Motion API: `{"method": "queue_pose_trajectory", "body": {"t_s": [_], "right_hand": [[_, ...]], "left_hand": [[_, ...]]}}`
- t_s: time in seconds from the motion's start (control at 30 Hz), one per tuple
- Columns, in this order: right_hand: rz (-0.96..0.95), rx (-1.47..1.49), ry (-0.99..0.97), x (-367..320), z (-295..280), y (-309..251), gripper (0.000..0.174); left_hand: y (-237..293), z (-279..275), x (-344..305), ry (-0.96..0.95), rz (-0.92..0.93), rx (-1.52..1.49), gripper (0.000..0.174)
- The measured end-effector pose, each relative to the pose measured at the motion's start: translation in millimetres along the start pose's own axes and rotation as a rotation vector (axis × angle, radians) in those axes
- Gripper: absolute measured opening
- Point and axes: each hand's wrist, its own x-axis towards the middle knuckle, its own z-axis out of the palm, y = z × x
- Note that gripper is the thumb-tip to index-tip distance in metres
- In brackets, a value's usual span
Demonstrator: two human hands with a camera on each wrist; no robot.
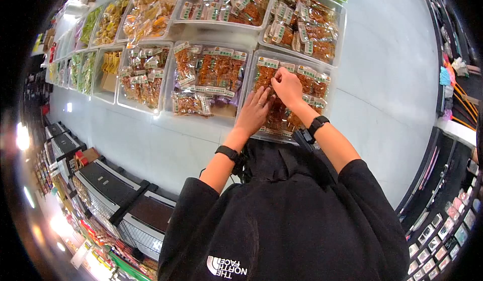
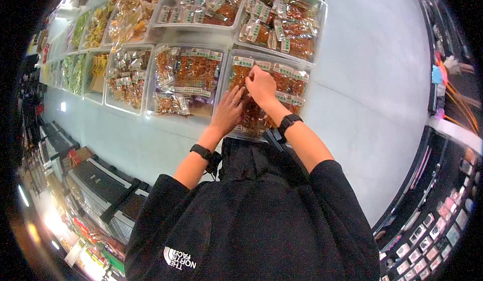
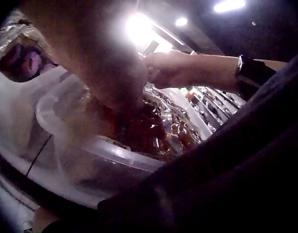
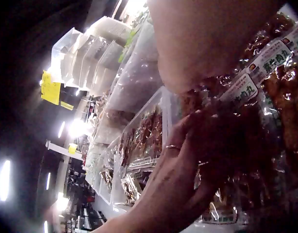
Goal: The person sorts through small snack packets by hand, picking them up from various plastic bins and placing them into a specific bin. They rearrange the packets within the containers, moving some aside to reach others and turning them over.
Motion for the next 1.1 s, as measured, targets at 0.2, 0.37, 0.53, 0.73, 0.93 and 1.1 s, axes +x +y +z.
{"method": "queue_pose_trajectory", "body": {"t_s": [0.2, 0.37, 0.53, 0.73, 0.93, 1.1], "right_hand": [[-0.169, 0.197, -0.097, -1.9, 13.5, -31.5, 0.013], [-0.164, 0.187, -0.227, -0.7, 37.4, -47.1, 0.020], [-0.136, 0.200, -0.300, -2.9, 51.9, -61.1, 0.030], [-0.140, 0.277, -0.294, -17.1, 42.1, -68.1, 0.029], [-0.079, 0.371, -0.218, -19.0, 57.5, -53.5, 0.034], [0.160, 0.750, -0.157, -19.4, 63.6, -52.0, 0.036]], "left_hand": [[-23.8, -31.2, -5.4, 0.442, -0.450, -0.192, 0.026], [-65.8, -39.3, -28.0, 0.573, -0.796, -0.054, 0.029], [-75.6, -44.6, -23.1, 0.592, -0.856, -0.010, 0.033], [-93.4, -28.5, -26.2, 0.545, -0.897, -0.248, 0.025], [-87.8, -43.6, -26.1, 0.426, -0.943, -0.447, 0.024], [-56.9, -57.6, -32.6, 0.399, -0.986, -1.288, 0.021]]}}
